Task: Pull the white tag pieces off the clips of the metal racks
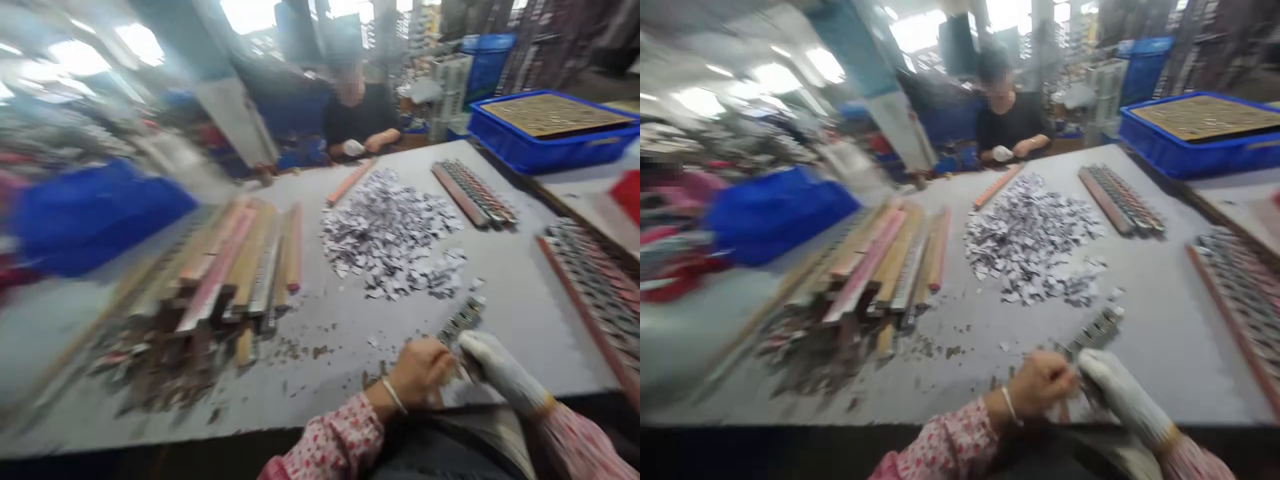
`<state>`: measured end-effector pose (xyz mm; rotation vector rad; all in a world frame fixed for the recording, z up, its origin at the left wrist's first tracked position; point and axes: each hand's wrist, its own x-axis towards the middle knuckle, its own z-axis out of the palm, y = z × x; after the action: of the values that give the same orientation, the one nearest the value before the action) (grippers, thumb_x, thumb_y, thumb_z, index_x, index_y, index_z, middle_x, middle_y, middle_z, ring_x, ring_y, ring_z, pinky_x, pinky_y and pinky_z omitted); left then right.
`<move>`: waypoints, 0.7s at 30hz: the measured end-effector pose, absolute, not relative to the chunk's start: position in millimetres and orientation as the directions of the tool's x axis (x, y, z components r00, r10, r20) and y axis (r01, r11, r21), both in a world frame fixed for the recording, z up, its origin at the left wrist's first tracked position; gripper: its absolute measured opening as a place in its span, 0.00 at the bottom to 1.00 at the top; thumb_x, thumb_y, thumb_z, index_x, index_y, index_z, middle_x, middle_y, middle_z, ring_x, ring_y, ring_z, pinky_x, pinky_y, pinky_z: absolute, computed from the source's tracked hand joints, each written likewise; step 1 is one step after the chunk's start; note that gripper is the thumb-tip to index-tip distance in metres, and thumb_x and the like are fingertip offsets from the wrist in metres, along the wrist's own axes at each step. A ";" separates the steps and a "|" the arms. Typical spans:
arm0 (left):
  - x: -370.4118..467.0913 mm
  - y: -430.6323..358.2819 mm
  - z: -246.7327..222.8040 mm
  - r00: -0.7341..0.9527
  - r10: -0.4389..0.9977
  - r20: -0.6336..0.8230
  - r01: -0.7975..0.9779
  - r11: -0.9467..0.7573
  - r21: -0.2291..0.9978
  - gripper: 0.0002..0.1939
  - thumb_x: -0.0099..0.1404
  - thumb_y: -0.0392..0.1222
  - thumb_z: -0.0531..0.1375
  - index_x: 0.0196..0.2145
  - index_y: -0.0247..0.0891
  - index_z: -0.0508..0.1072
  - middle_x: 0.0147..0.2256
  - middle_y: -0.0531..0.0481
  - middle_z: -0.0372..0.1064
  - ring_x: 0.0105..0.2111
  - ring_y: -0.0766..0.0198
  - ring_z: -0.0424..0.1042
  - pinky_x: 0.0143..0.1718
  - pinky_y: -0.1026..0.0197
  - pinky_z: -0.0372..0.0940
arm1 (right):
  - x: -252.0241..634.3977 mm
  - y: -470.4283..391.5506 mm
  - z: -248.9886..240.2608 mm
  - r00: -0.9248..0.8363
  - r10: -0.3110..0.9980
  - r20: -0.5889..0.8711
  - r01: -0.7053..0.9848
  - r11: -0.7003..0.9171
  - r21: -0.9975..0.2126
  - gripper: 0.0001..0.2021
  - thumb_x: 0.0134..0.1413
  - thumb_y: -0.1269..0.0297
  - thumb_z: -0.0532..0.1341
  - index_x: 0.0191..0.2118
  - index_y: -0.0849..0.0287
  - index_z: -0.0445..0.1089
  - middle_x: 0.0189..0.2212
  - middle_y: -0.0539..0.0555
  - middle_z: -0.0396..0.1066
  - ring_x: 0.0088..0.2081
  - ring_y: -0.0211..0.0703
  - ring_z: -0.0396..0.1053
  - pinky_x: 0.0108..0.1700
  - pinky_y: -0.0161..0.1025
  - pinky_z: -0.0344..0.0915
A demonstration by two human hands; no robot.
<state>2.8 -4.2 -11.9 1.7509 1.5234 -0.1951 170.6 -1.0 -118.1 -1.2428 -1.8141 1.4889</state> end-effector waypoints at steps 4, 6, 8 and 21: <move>-15.3 -17.0 -0.8 0.371 0.786 -0.495 0.878 -0.124 0.462 0.25 0.63 0.43 0.59 0.57 0.40 0.63 0.53 0.41 0.65 0.53 0.51 0.63 0.54 0.48 0.61 | 193.7 6.0 -115.5 -0.337 0.868 -0.363 0.454 -0.188 -0.871 0.28 0.67 0.47 0.37 0.35 0.57 0.69 0.28 0.54 0.72 0.29 0.45 0.69 0.31 0.39 0.64; -23.9 -21.0 -0.5 0.424 0.752 -0.504 0.866 -0.174 0.470 0.31 0.61 0.39 0.60 0.60 0.39 0.57 0.56 0.38 0.60 0.56 0.49 0.59 0.57 0.43 0.58 | 194.9 16.1 -118.0 -0.296 0.879 -0.373 0.517 -0.180 -0.837 0.28 0.68 0.50 0.36 0.34 0.59 0.67 0.25 0.53 0.71 0.28 0.42 0.68 0.33 0.36 0.60; -28.2 -22.0 0.9 0.439 0.740 -0.510 0.862 -0.188 0.471 0.32 0.60 0.37 0.59 0.61 0.38 0.55 0.57 0.38 0.59 0.57 0.49 0.59 0.58 0.42 0.56 | 189.7 25.4 -118.9 -0.305 0.893 -0.330 0.615 -0.080 -0.784 0.25 0.69 0.52 0.39 0.32 0.59 0.66 0.26 0.52 0.71 0.30 0.40 0.68 0.34 0.34 0.56; 1.0 -21.9 16.8 0.375 0.746 -0.550 0.882 -0.105 0.459 0.29 0.60 0.32 0.55 0.59 0.39 0.56 0.56 0.39 0.60 0.57 0.49 0.60 0.57 0.43 0.59 | 179.4 56.5 -61.6 -0.477 0.735 -0.482 0.828 0.192 -0.527 0.21 0.67 0.58 0.46 0.39 0.61 0.74 0.36 0.61 0.76 0.40 0.53 0.74 0.39 0.41 0.65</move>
<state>1.0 -21.9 16.8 1.8854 1.4099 -0.2295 179.4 56.5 -61.6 -1.6604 -2.5161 1.2507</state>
